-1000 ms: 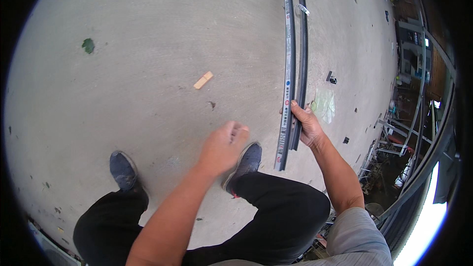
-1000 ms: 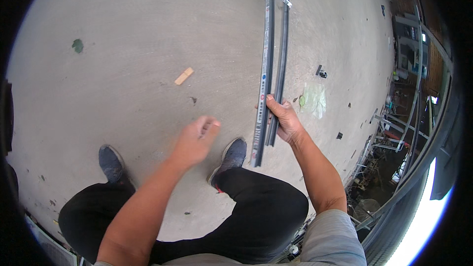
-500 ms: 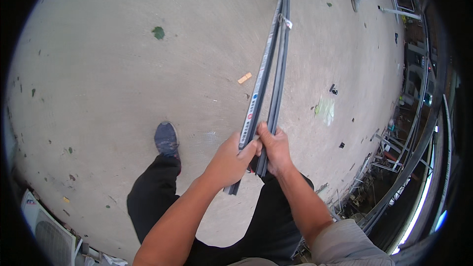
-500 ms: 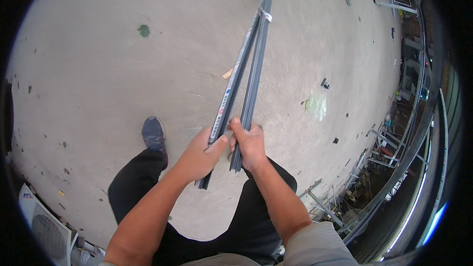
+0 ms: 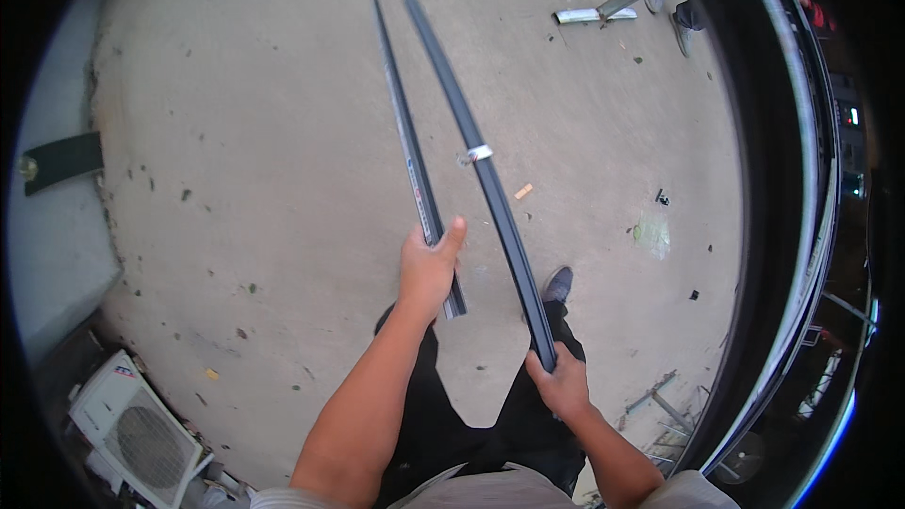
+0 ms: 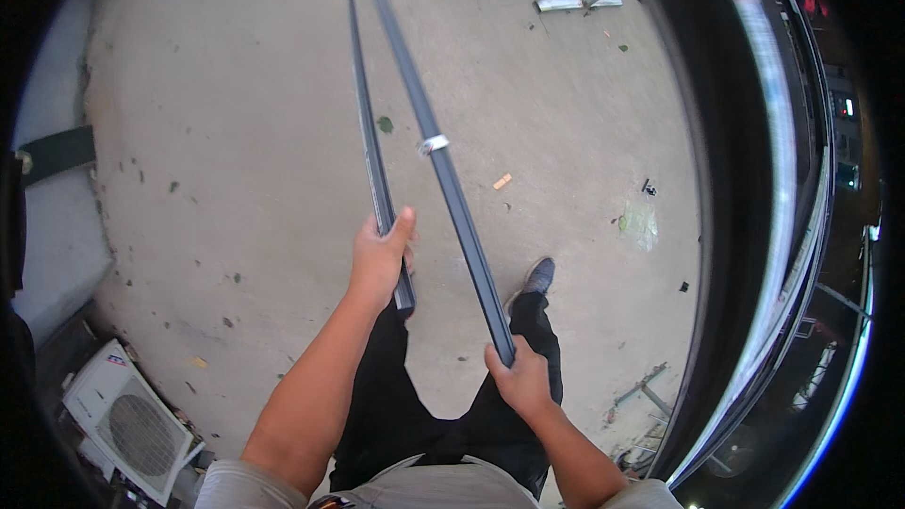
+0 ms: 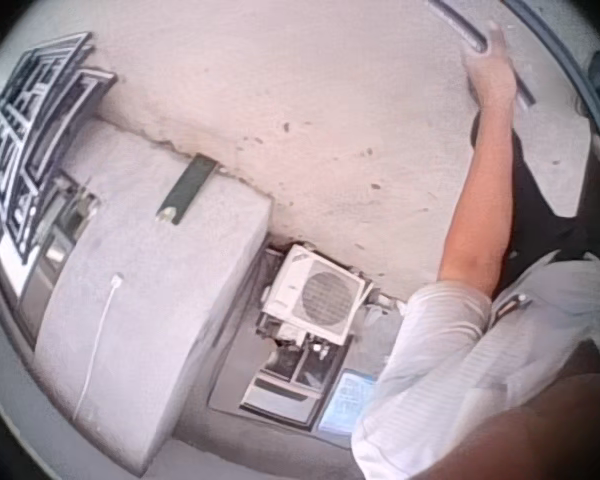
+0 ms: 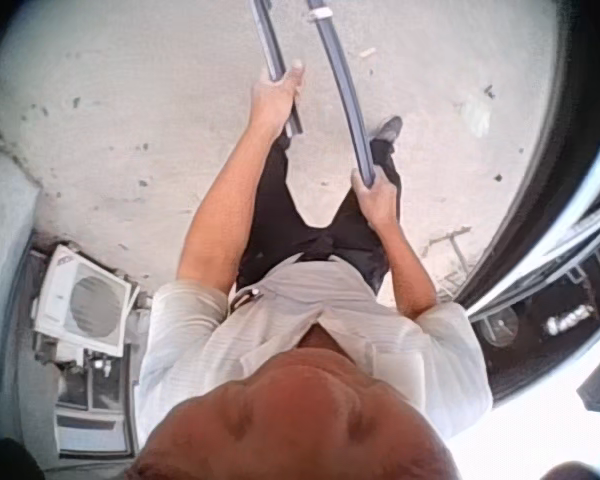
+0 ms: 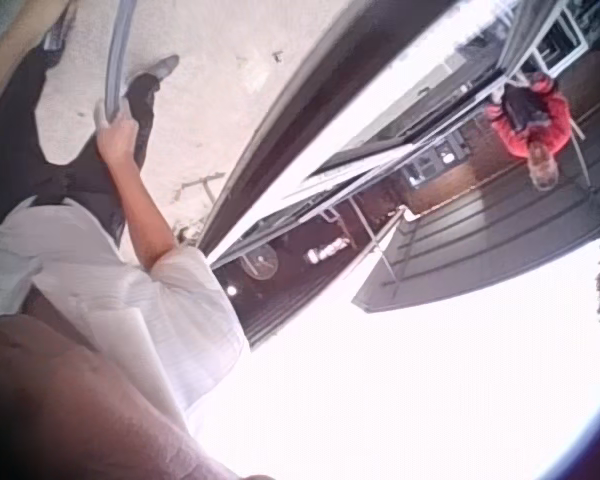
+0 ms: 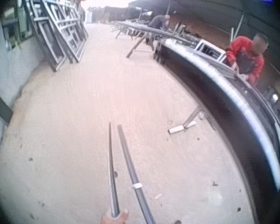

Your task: The person assembles a large aluminum window frame on the floor, inserting rubber seals into the frame channels and measuring the frame with a tape measure. The person handles aluminum profiles, rubber seals, and a tape measure throughout the task.

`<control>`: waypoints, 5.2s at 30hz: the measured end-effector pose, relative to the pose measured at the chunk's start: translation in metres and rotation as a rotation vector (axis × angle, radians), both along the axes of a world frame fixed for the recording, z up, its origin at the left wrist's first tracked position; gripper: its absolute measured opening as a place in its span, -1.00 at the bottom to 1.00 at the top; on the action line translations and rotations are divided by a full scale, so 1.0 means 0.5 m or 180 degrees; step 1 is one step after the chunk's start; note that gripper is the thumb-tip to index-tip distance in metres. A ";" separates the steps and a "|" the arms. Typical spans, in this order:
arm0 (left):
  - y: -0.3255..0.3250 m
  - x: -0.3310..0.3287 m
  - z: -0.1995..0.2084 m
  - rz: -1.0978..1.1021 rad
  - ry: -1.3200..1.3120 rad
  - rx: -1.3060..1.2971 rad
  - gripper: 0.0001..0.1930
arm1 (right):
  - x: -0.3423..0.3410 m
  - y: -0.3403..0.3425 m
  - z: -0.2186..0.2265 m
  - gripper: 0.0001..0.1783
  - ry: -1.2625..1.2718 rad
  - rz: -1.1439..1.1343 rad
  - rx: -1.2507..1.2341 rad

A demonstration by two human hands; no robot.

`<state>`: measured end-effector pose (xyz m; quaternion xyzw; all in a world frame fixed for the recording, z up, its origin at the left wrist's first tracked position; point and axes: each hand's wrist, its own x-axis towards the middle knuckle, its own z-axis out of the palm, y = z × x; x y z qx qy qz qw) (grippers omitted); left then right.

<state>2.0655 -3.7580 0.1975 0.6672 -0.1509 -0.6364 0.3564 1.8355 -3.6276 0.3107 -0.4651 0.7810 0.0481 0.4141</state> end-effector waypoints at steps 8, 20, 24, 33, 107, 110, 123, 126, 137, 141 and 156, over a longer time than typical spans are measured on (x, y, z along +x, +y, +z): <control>-0.030 0.134 0.132 0.0852 0.0702 0.0178 -0.49 | -0.023 0.121 0.244 -0.60 0.0066 0.0984 -0.0254; 0.059 0.155 0.310 0.1050 0.0311 0.0068 -0.77 | -0.035 0.225 0.396 -0.62 0.0318 0.1426 -0.0831; 0.080 0.164 0.370 0.1060 0.0227 -0.0045 -0.87 | -0.036 0.259 0.404 -0.62 0.0373 0.1407 -0.0988; 0.176 0.314 0.456 0.1419 0.0316 -0.0398 -0.89 | -0.046 0.322 0.453 -0.79 0.0872 0.1092 -0.1959; -0.450 -0.330 0.778 -0.6046 -0.1906 -0.2705 -0.55 | -0.125 -0.063 0.553 -0.74 0.1420 -0.4921 -0.2269; -0.468 -0.333 0.758 -0.6110 -0.2056 -0.3463 -0.46 | -0.073 -0.070 0.533 -0.75 0.1920 -0.4616 -0.2227; -0.856 -0.306 0.886 -0.4370 -0.1094 -0.6164 -0.14 | 0.077 -0.164 0.613 -0.74 0.3652 -0.2466 -0.1623; -0.962 -0.296 0.961 -0.3993 -0.1939 -0.6627 -0.10 | 0.036 -0.186 0.637 -0.75 0.3682 -0.2016 -0.1691; -1.194 -0.171 1.001 -0.5853 -0.3123 -0.5233 -0.60 | -0.299 -0.300 0.702 -0.75 0.4205 -0.0734 -0.2757; -1.229 -0.124 0.972 -0.6208 -0.3202 -0.4590 -0.53 | -0.376 -0.411 0.764 -0.65 0.4385 -0.0916 -0.2295; -1.206 -0.228 0.828 -0.5595 -0.0799 -0.2550 -0.48 | 0.088 -0.986 0.632 -0.39 -0.0190 -0.2277 -0.2645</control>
